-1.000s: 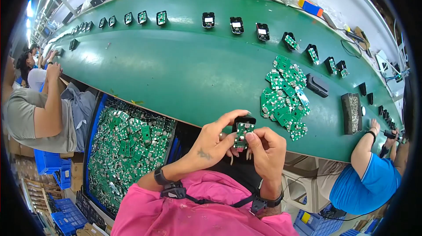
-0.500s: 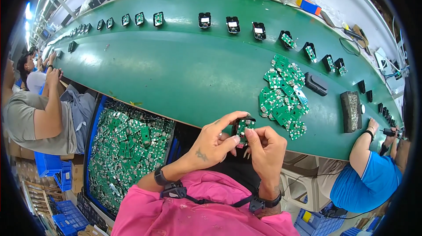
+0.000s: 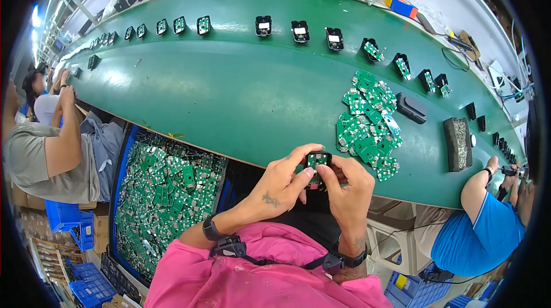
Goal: The person receives a tray of circuit boards, pours them into a larger tray, and places the empty tray on a stack. They then repeatedly fit circuit boards into plastic housings by hand and place the assembled units on the table.
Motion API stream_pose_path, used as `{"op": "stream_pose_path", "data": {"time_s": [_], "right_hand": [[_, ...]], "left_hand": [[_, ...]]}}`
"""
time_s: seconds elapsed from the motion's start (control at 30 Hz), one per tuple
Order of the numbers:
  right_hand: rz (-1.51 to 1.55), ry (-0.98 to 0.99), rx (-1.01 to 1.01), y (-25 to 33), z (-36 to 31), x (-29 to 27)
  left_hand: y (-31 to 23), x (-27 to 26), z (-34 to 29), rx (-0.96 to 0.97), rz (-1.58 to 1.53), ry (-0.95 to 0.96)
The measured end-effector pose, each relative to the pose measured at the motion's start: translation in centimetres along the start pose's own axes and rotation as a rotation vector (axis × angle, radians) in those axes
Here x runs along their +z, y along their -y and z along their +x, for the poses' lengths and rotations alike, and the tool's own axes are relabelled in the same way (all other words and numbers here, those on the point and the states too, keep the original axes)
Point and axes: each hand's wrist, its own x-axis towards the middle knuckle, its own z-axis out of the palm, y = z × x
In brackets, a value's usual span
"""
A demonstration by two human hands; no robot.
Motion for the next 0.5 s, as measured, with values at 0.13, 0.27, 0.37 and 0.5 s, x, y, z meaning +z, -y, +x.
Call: {"op": "stream_pose_path", "data": {"time_s": [0.13,0.27,0.37,0.5], "right_hand": [[0.137,0.005,0.103,-0.6,-0.1,0.3],[-0.033,0.02,0.03,-0.9,-0.2,1.1],[0.021,0.046,0.141,-0.2,-0.5,1.9],[0.114,-0.002,0.087,-0.7,0.2,2.8]], "left_hand": [[-0.3,0.0,0.1,0.007,-0.009,0.021],[0.4,0.7,0.5,-0.057,-0.042,-0.06],[0.5,1.1,1.0,-0.04,-0.037,-0.113],[0.0,1.4,1.3,0.088,0.109,-0.187]]}}
